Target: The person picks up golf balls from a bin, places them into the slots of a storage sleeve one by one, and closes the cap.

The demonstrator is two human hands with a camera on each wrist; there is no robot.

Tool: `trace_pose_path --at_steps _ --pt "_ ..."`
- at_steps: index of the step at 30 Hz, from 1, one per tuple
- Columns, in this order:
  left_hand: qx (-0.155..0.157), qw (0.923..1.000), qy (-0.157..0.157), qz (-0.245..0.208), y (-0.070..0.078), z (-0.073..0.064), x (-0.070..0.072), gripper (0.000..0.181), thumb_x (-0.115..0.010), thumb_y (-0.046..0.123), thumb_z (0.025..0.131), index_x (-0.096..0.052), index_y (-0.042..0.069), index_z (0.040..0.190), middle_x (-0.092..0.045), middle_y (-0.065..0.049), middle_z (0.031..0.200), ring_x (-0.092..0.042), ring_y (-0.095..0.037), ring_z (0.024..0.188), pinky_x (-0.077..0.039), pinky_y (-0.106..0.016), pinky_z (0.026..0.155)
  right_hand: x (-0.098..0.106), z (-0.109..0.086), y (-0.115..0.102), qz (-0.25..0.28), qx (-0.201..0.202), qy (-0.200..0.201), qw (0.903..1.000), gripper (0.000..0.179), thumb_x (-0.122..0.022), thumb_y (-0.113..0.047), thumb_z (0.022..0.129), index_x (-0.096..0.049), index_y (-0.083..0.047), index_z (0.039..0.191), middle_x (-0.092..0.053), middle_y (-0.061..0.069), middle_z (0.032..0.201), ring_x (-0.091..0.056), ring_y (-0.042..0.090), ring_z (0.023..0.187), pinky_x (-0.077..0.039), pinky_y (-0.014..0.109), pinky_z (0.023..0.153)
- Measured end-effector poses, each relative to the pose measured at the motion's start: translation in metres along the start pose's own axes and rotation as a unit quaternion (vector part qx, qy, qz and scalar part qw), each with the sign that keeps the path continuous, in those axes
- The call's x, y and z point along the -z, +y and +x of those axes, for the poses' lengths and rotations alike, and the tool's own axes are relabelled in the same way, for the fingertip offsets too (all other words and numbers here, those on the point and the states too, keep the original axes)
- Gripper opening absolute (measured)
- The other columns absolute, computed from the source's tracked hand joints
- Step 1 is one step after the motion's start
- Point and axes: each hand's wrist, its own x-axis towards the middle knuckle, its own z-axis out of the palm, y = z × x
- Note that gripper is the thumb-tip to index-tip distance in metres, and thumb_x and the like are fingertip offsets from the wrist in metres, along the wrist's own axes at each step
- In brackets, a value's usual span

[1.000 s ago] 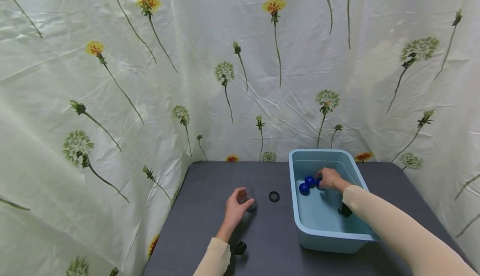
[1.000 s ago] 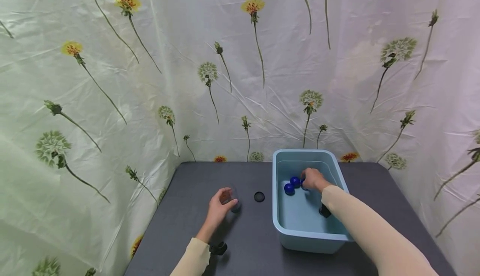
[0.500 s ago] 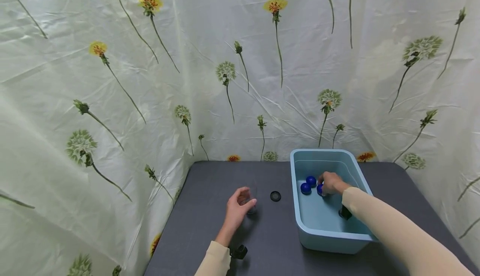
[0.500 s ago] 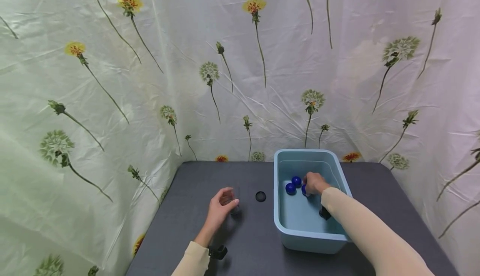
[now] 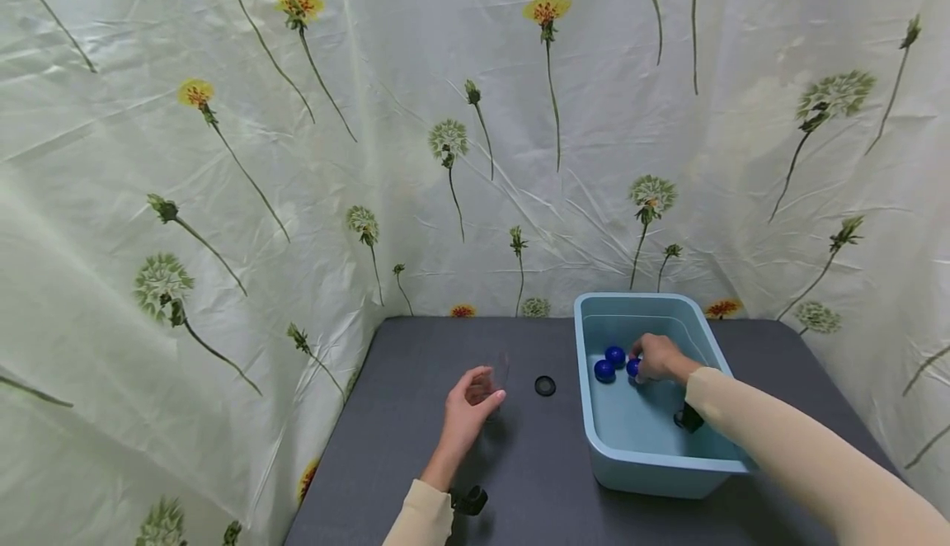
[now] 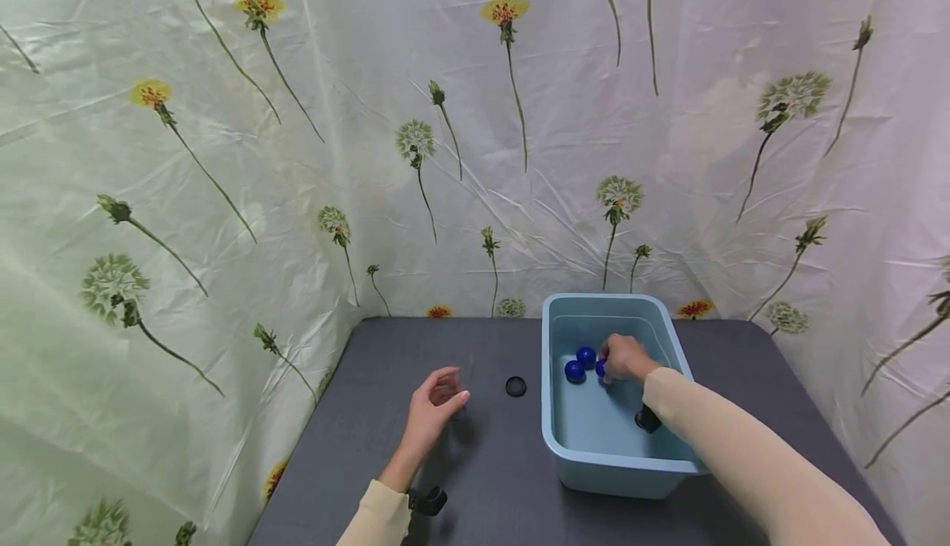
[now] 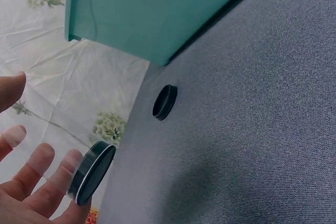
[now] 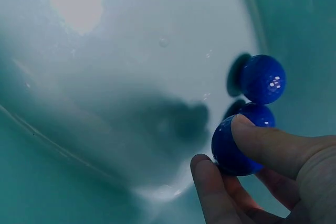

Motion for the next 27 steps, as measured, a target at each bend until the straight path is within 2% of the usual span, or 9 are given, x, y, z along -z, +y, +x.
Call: trace_pose_path --at_steps 3,6,12,17,22,24,27 --pt "-0.006 1.0000 -0.004 0.001 0.015 -0.005 0.002 0.048 -0.077 0.014 0.091 -0.059 0.002 0.134 -0.061 -0.023 0.122 -0.061 -0.041 0.112 -0.045 -0.058 0.096 0.003 -0.003 -0.001 0.003 0.009 0.002 1.0000 0.039 -0.081 0.007 0.074 -0.069 0.006 0.111 -0.066 0.018 0.101 -0.060 0.028 0.084 -0.054 0.041 0.072" --pt "-0.007 1.0000 -0.004 0.005 0.022 -0.008 0.002 0.046 -0.077 0.015 0.091 -0.061 0.005 0.133 -0.060 -0.026 0.123 -0.062 -0.040 0.110 -0.049 -0.052 0.093 0.007 -0.006 -0.002 0.019 0.018 0.004 0.9997 0.039 -0.082 0.007 0.072 -0.070 0.006 0.109 -0.067 0.018 0.101 -0.060 0.026 0.083 -0.055 0.039 0.071" --pt "0.000 0.9999 -0.005 0.015 0.024 -0.009 0.003 0.047 -0.078 0.017 0.091 -0.061 0.010 0.134 -0.059 -0.024 0.122 -0.063 -0.036 0.108 -0.053 -0.039 0.086 0.018 -0.018 -0.007 0.055 0.044 0.004 0.9975 0.039 -0.083 0.008 0.069 -0.071 0.008 0.106 -0.069 0.014 0.095 -0.064 0.024 0.081 -0.056 0.038 0.069" --pt "0.002 0.9998 -0.008 0.017 0.025 -0.010 0.003 0.048 -0.078 0.018 0.091 -0.061 0.008 0.134 -0.058 -0.023 0.120 -0.063 -0.034 0.107 -0.053 -0.037 0.084 0.023 -0.026 -0.010 0.069 0.060 -0.001 0.9958 0.039 -0.083 0.006 0.071 -0.071 0.008 0.108 -0.069 0.011 0.093 -0.065 0.022 0.080 -0.057 0.037 0.068" --pt "0.004 0.9998 -0.005 0.016 0.026 -0.011 0.002 0.049 -0.078 0.017 0.090 -0.060 0.007 0.135 -0.059 -0.023 0.121 -0.063 -0.034 0.106 -0.051 -0.045 0.087 0.028 -0.034 -0.014 0.086 0.074 -0.005 0.9936 0.038 -0.083 0.006 0.074 -0.069 0.009 0.110 -0.068 0.011 0.092 -0.063 0.021 0.078 -0.057 0.036 0.066" --pt "0.005 0.9998 0.000 0.017 0.028 -0.012 0.000 0.048 -0.078 0.016 0.090 -0.061 0.007 0.134 -0.058 -0.024 0.121 -0.063 -0.035 0.107 -0.051 -0.046 0.088 0.029 -0.036 -0.016 0.096 0.067 -0.008 0.9930 0.040 -0.082 0.006 0.076 -0.068 0.008 0.113 -0.069 0.010 0.092 -0.063 0.020 0.077 -0.057 0.036 0.065" --pt "0.005 0.9997 0.005 0.022 0.032 -0.013 -0.002 0.047 -0.078 0.014 0.090 -0.061 0.006 0.133 -0.058 -0.024 0.120 -0.062 -0.035 0.106 -0.051 -0.039 0.087 0.030 -0.039 -0.019 0.116 0.060 -0.013 0.9913 0.043 -0.081 0.005 0.078 -0.066 0.009 0.118 -0.069 0.010 0.093 -0.064 0.020 0.077 -0.058 0.036 0.066"
